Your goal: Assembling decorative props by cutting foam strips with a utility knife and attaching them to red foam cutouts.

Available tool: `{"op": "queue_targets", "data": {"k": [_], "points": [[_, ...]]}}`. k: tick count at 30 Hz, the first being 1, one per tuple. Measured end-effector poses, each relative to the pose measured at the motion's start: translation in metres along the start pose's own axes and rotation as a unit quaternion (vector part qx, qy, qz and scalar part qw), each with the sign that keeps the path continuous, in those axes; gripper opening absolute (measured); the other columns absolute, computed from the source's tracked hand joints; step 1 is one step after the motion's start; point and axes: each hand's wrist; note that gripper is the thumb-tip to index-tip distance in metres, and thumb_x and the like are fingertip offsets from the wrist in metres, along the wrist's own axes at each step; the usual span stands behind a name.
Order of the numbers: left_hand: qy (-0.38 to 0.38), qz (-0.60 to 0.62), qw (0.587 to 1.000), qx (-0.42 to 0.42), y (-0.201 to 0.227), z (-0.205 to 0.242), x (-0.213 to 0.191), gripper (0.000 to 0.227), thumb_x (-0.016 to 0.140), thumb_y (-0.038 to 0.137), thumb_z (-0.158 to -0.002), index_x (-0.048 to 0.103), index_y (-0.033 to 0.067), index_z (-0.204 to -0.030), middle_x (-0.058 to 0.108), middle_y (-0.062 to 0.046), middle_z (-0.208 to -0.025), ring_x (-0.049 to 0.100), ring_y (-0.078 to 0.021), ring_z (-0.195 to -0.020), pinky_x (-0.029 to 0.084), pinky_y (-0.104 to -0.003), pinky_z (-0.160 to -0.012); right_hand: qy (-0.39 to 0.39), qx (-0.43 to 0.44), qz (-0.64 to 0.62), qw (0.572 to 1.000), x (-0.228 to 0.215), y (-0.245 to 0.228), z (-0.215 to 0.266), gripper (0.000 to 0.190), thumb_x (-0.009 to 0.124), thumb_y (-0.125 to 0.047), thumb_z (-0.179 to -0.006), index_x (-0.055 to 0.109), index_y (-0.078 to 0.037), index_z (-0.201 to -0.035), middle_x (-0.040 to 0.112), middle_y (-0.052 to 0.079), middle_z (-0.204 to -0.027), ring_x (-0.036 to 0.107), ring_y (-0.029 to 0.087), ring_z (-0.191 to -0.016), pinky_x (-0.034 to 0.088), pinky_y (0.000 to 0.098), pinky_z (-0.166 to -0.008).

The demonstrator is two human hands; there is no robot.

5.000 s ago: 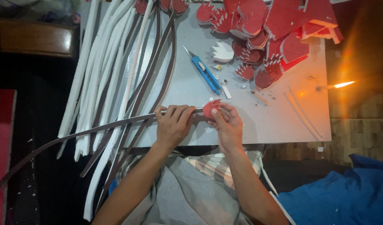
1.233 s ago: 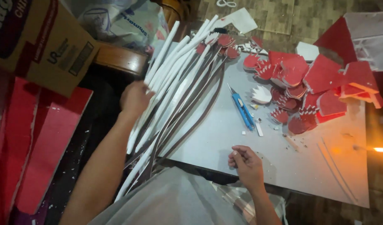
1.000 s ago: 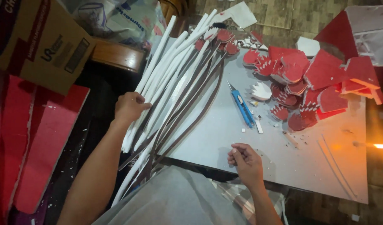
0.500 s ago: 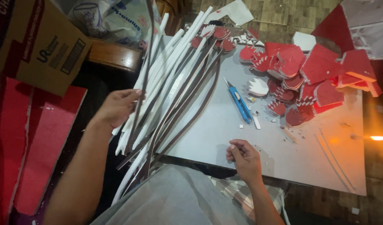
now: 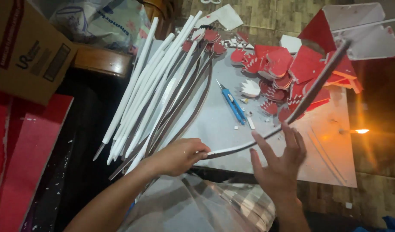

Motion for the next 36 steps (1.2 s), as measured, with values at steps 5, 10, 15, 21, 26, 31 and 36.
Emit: {"op": "queue_targets", "data": {"k": [5, 10, 15, 21, 26, 31, 36], "points": [[-0.008, -0.041, 0.999, 0.007, 0.008, 0.014, -0.006, 0.027, 0.055, 0.028, -0.101, 0.075, 0.0144, -0.113, 0.071, -0.001, -0.107, 0.068, -0.0223, -0.095, 0.053, -0.038, -0.085, -0.038, 0.029, 0.072, 0.996, -0.005, 0.021, 0.032, 0.031, 0.08, -0.024, -0.081, 0.079, -0.03, -0.111, 0.055, 0.004, -0.14, 0.042, 0.03, -0.125, 0.03, 0.0469, -0.107], [-0.038, -0.036, 0.998, -0.023, -0.013, 0.03, -0.023, 0.032, 0.062, 0.035, -0.096, 0.076, 0.0179, -0.119, 0.073, 0.0, -0.107, 0.069, -0.0155, -0.092, 0.056, -0.032, -0.082, -0.038, 0.074, 0.084, 0.993, -0.012, 0.043, 0.036, 0.03, 0.08, -0.021, -0.082, 0.08, -0.029, -0.111, 0.059, 0.001, -0.136, 0.043, 0.03, -0.125, 0.031, 0.0483, -0.11], [0.166, 0.146, 0.971, -0.094, -0.053, 0.048, -0.033, 0.027, 0.07, 0.017, -0.088, 0.081, 0.0046, -0.11, 0.084, -0.004, -0.096, 0.07, -0.0142, -0.072, 0.057, -0.026, -0.062, -0.022, 0.046, 0.076, 0.996, -0.028, 0.038, 0.029, 0.036, 0.079, -0.016, -0.08, 0.079, -0.026, -0.115, 0.066, -0.002, -0.124, 0.051, 0.026, -0.118, 0.033, 0.0454, -0.104], [0.413, 0.156, 0.882, -0.167, -0.088, 0.06, -0.029, 0.025, 0.067, 0.023, -0.096, 0.079, 0.0074, -0.112, 0.075, -0.007, -0.093, 0.066, -0.0177, -0.082, 0.055, -0.031, -0.076, -0.059, 0.089, -0.015, 0.994, -0.033, 0.024, 0.038, 0.021, 0.082, -0.014, -0.081, 0.08, -0.011, -0.101, 0.074, 0.002, -0.086, 0.065, 0.021, -0.073, 0.045, 0.0362, -0.071], [0.383, 0.171, 0.896, -0.144, -0.097, 0.044, -0.001, 0.023, 0.068, 0.02, -0.094, 0.078, 0.0068, -0.11, 0.076, -0.005, -0.097, 0.067, -0.0143, -0.079, 0.056, -0.027, -0.074, -0.09, 0.163, -0.097, 0.978, -0.016, 0.006, 0.042, 0.022, 0.08, -0.014, -0.081, 0.08, -0.009, -0.102, 0.072, 0.001, -0.082, 0.062, 0.018, -0.065, 0.049, 0.0308, -0.063], [0.391, 0.086, 0.913, -0.075, -0.091, 0.023, 0.03, 0.019, 0.071, 0.017, -0.089, 0.079, 0.0068, -0.103, 0.07, -0.007, -0.093, 0.067, -0.0196, -0.079, 0.056, -0.031, -0.073, -0.077, 0.189, -0.14, 0.969, -0.007, -0.005, 0.044, 0.019, 0.079, -0.009, -0.08, 0.078, -0.005, -0.099, 0.071, 0.001, -0.08, 0.06, 0.018, -0.063, 0.048, 0.03, -0.064], [0.374, -0.233, 0.897, -0.027, -0.111, 0.009, 0.062, 0.043, 0.082, 0.034, -0.078, 0.071, 0.0223, -0.118, 0.048, -0.007, -0.131, 0.043, -0.0312, -0.121, 0.033, -0.048, -0.095, -0.081, 0.216, -0.148, 0.962, 0.001, -0.008, 0.047, 0.02, 0.079, -0.008, -0.08, 0.079, -0.006, -0.099, 0.07, 0.0, -0.079, 0.056, 0.014, -0.06, 0.046, 0.0275, -0.056]]}}
Point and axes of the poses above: each hand's wrist, its own z-axis away from the middle knuckle, its own x-axis out of the palm, y = z × x
